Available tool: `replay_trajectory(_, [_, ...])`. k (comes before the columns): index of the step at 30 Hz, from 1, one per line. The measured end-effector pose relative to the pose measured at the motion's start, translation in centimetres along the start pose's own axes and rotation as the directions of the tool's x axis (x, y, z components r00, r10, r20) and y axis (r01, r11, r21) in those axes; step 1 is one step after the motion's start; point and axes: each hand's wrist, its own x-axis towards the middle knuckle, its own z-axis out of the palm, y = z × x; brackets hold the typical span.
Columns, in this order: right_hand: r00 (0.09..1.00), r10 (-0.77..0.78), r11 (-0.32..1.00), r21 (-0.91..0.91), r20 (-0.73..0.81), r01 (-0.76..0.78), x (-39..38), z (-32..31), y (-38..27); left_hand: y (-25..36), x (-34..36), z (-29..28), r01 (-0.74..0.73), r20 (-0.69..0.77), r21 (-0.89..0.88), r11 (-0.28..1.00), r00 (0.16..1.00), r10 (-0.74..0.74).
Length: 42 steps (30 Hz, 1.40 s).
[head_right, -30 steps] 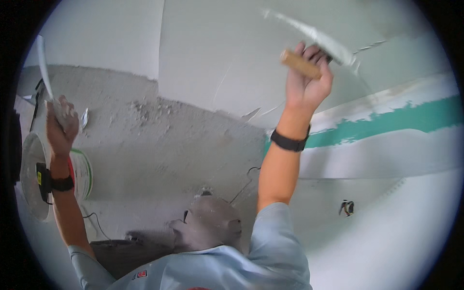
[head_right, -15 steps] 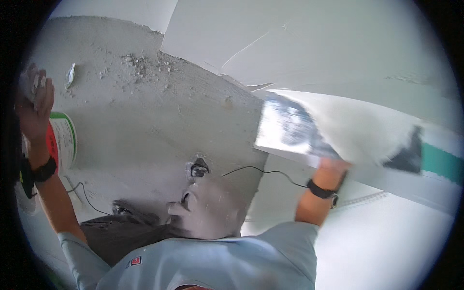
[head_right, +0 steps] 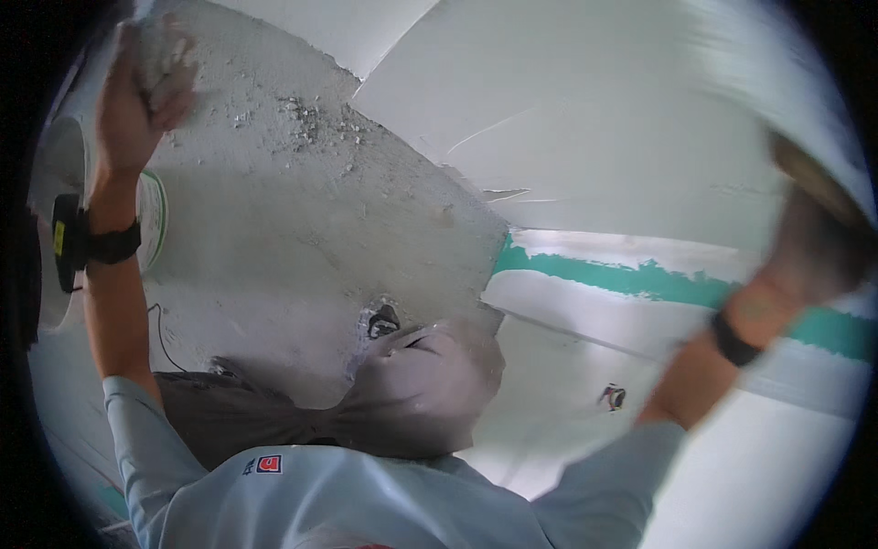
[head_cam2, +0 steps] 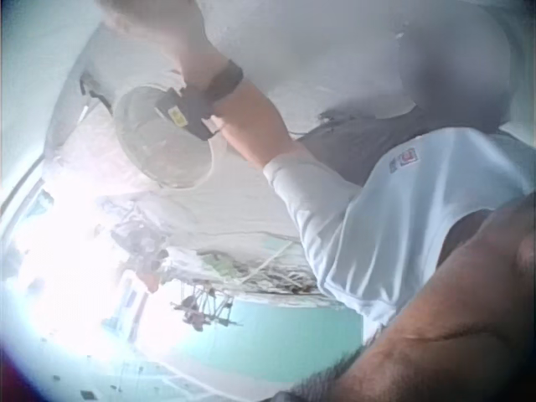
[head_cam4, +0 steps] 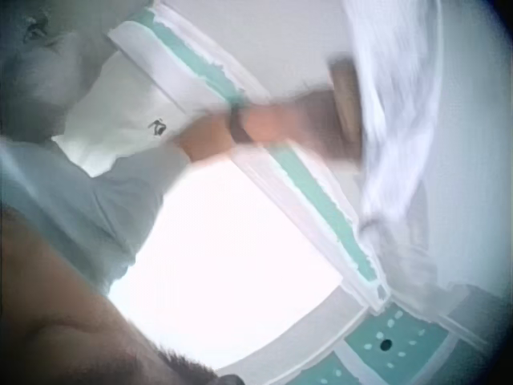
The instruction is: Applying and smoothing plaster onto a wall surface using a trowel and putty knife.
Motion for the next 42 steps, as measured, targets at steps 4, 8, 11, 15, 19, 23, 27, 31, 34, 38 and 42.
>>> replay_trajectory(4, [1.0,-0.006,0.742,0.67,-0.025,0.021,-13.8,-4.5,21.9,0.7,2.3,-9.9,-0.02,0.505,-0.06,0.998,0.862,0.048])
replay_trajectory(8, [0.702,0.354,0.614,0.72,-0.618,0.325,-22.1,-5.0,35.9,1.8,-0.7,-4.6,0.09,-0.441,0.098,0.991,0.897,-0.038])
replay_trajectory(11, [0.652,0.408,0.575,0.735,-0.639,0.36,-26.7,-6.5,43.4,1.5,-0.5,-8.9,-0.005,-0.3,0.183,0.983,0.952,0.061])
replay_trajectory(15, [0.586,0.493,0.537,0.755,-0.643,0.376,-29.3,-9.3,51.3,1.5,1.6,-10.1,0.173,0.381,0.002,0.985,0.911,-0.16])
replay_trajectory(19, [0.467,0.594,0.495,0.755,-0.655,0.429,-29.4,-10.9,54.9,0.2,1.2,-6.9,0.12,0.037,0.081,0.989,0.992,-0.124])
replay_trajectory(23, [0.432,0.635,0.456,0.762,-0.64,0.46,-28.9,-13.1,57.5,0.4,2.1,-7.3,0.208,0.233,0.057,0.976,0.948,-0.216])
replay_trajectory(27, [0.366,0.707,0.427,0.778,-0.605,0.462,-27.7,-14.4,59.0,1.9,1.2,-9.9,0.16,-0.041,0.143,0.977,0.987,-0.156])
replay_trajectory(31, [0.397,0.683,0.439,0.779,-0.613,0.447,-27.6,-15.0,59.1,3.6,-0.2,-11.3,0.208,-0.144,0.145,0.967,0.972,-0.188])
replay_trajectory(34, [0.486,0.521,0.511,0.713,-0.701,0.48,-26.4,-14.7,55.7,3.0,-0.2,-9.5,0.328,0.479,-0.081,0.941,0.841,-0.252])
replay_trajectory(38, [0.508,0.409,0.583,0.645,-0.758,0.493,-21.3,-13.2,47.4,1.9,0.5,-5.9,0.3,0.599,-0.203,0.932,0.791,-0.124])
replay_trajectory(42, [0.494,0.237,0.698,0.5,-0.836,0.512,-14.3,-13.2,36.2,-2.2,1.1,-2.8,0.059,0.173,-0.041,0.997,0.984,-0.051])
